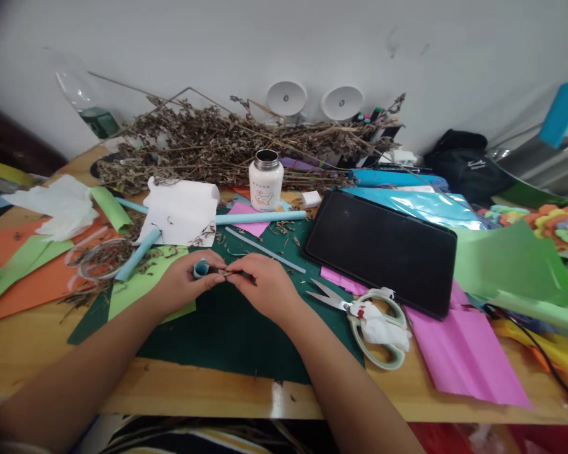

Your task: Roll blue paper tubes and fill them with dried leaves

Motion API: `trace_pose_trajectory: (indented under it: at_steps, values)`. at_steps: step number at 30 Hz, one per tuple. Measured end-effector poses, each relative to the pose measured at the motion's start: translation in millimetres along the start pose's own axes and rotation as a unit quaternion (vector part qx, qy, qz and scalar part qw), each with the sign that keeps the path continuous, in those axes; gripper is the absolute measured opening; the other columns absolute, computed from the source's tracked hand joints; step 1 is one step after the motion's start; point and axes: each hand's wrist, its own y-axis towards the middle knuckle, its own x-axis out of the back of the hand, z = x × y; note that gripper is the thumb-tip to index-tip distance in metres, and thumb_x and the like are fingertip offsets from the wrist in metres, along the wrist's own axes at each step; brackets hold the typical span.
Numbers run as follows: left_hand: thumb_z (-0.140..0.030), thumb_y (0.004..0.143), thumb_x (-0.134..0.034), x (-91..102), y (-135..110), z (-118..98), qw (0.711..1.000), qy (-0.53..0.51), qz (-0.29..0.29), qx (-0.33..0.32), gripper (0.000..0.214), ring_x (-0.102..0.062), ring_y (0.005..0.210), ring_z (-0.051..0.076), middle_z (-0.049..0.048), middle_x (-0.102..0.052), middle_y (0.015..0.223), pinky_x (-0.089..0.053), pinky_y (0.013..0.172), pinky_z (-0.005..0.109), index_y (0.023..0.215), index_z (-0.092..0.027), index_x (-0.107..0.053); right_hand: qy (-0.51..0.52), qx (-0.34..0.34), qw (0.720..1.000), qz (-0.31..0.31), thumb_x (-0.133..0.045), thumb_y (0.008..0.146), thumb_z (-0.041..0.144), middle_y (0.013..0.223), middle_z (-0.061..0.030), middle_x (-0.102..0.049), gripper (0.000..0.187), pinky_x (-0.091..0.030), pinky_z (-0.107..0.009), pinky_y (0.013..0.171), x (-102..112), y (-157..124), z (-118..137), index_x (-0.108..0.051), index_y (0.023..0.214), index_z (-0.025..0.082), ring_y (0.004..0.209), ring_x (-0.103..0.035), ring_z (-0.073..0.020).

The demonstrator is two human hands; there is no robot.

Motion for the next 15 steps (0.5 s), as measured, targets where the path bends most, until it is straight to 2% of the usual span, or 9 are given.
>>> trace_pose_trajectory:
  at_steps: [3,5,10,12,15]
  values:
    - [-0.027,0.073,-0.054,0.9,-0.1,-0.8,1.0,-0.013,0.01,0.019,0.013,-0.051,0.067,0.013,0.0012,-0.054,0.069,-0.04,0.062,0.025,0.067,-0.016,-0.052,0.008,-0.016,1.0,-0.025,-0.056,0.073,0.017,0.074,-0.002,-0.064,0.01,-0.045,-0.021,0.057,3.3,-2.4,-2.3,-0.063,0.079,0.017,0.065,-0.057,-0.0109]
    - [-0.026,0.074,-0.052,1.4,0.1,-2.1,0.997,-0.063,0.006,0.039,0.015,-0.049,0.059,0.011,-0.0002,-0.051,0.064,-0.039,0.056,0.023,0.064,-0.016,-0.051,0.016,-0.019,0.999,-0.04,-0.056,0.072,0.016,0.072,-0.002,-0.064,0.008,-0.045,-0.021,0.058,6.0,-2.7,-5.2,-0.063,0.077,0.017,0.067,-0.057,-0.011]
    - [-0.025,0.074,-0.052,0.4,0.4,-6.7,0.978,-0.184,0.001,0.1,0.017,-0.041,0.043,0.005,-0.0007,-0.051,0.066,-0.035,0.044,0.021,0.061,-0.014,-0.051,0.006,0.019,0.999,-0.042,-0.054,0.074,0.019,0.073,-0.0027,-0.063,0.01,-0.045,-0.024,0.065,9.4,-3.2,-12.3,-0.063,0.076,0.018,0.07,-0.056,-0.0124]
    - [-0.026,0.074,-0.051,-0.8,0.4,-8.4,0.976,-0.183,-0.001,0.12,0.017,-0.04,0.042,0.005,-0.0005,-0.052,0.065,-0.035,0.043,0.021,0.062,-0.014,-0.051,-0.029,0.026,0.999,-0.038,-0.051,0.076,0.021,0.074,-0.0039,-0.063,0.013,-0.045,-0.027,0.068,9.7,-3.7,-13.8,-0.063,0.077,0.017,0.072,-0.055,-0.014]
    - [-0.028,0.075,-0.049,-2.6,0.2,-12.2,0.987,-0.11,0.017,0.118,0.018,-0.044,0.047,0.007,0.0003,-0.053,0.064,-0.037,0.047,0.021,0.063,-0.014,-0.052,-0.042,0.022,0.999,-0.018,-0.049,0.077,0.021,0.081,-0.0055,-0.062,0.016,-0.043,-0.03,0.073,10.9,-4.7,-13.1,-0.062,0.085,0.017,0.079,-0.054,-0.016]
